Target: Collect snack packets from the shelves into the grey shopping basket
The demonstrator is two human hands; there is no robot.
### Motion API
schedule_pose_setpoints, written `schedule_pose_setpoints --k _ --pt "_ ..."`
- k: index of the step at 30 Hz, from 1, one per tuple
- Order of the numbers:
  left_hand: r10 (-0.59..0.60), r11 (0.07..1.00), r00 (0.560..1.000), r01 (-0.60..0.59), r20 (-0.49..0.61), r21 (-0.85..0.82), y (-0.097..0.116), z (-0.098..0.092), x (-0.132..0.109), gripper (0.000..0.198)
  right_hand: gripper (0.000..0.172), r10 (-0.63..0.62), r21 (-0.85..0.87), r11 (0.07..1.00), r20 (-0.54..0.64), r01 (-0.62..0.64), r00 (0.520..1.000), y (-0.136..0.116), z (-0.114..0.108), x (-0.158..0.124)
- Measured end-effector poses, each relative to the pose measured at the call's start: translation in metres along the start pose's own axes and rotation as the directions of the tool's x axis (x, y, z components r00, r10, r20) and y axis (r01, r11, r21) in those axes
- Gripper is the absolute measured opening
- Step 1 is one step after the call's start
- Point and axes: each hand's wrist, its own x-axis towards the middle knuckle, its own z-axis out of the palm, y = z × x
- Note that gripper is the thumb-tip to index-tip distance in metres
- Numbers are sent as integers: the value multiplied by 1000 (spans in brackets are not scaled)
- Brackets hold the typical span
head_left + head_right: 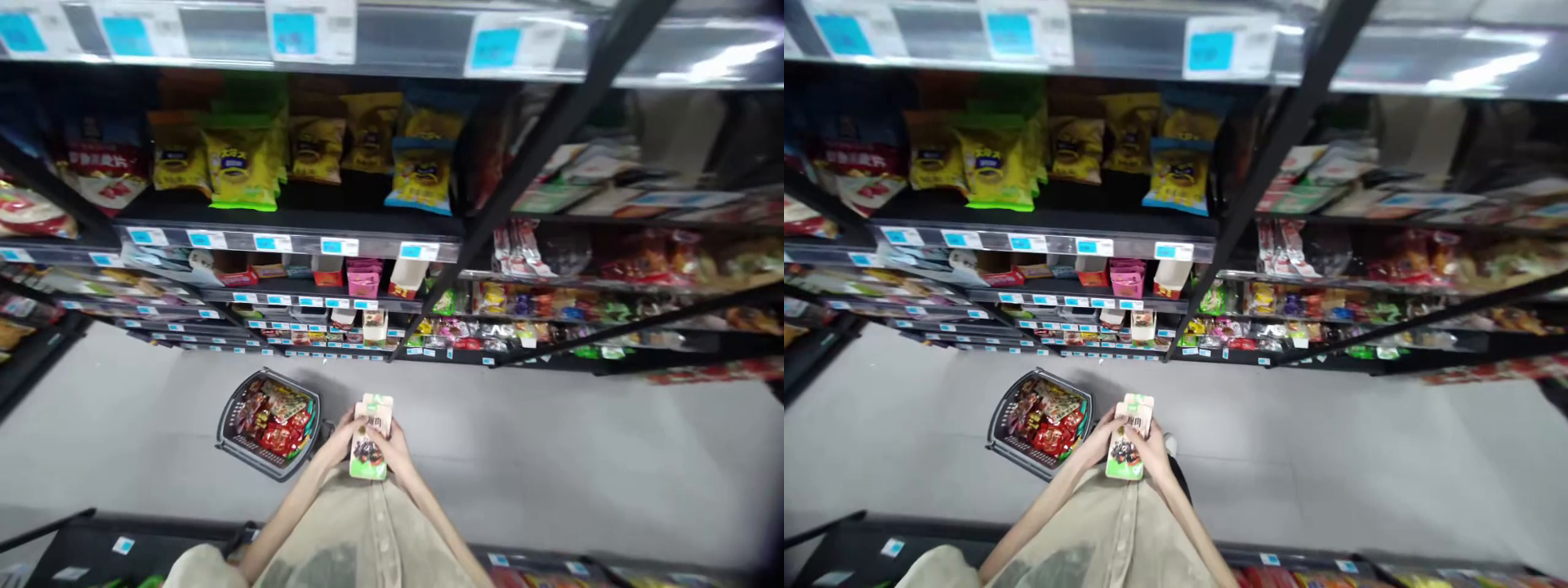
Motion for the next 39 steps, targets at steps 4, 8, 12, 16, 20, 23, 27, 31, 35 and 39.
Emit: schedule_pose_setpoints --k 4,8,12,16,20,23,27,31,35,39 --pt "-113 980 993 119 46 -160 -14 44 -8 47 53 -12 70 997 23 11 1000 -12 -40 -11" --pt "-163 929 986 167 39 -329 -20 68 -26 62 55 38 167 985 86 -52 996 -17 -74 -29" --pt "-157 908 986 168 60 -384 -22 88 -54 71 49 32 141 989 129 -51 991 -23 -106 -49" --pt "-61 913 992 101 111 -395 -33 101 -74 80 47 26 100 994 119 -38 993 -23 -135 -61" --pt "8 936 998 17 69 -352 -48 109 -85 87 47 58 125 989 121 -74 991 -20 -159 -72" --pt "37 965 999 -41 -21 -257 -55 114 -89 83 48 82 153 983 125 -101 989 -18 -170 -80" --pt "69 988 997 -72 -27 -133 -58 122 -92 76 48 68 142 986 129 -86 989 -12 -178 -87" --pt "57 992 998 -59 -17 -113 -61 129 -94 74 47 52 86 994 157 -66 986 -8 -191 -90" --pt "47 978 996 -62 -79 -198 -67 134 -96 77 48 11 165 986 -143 13 990 -5 -218 -88" --pt "23 971 999 -33 -46 -239 -71 140 -96 77 48 49 184 983 -364 21 930 5 -234 -87"
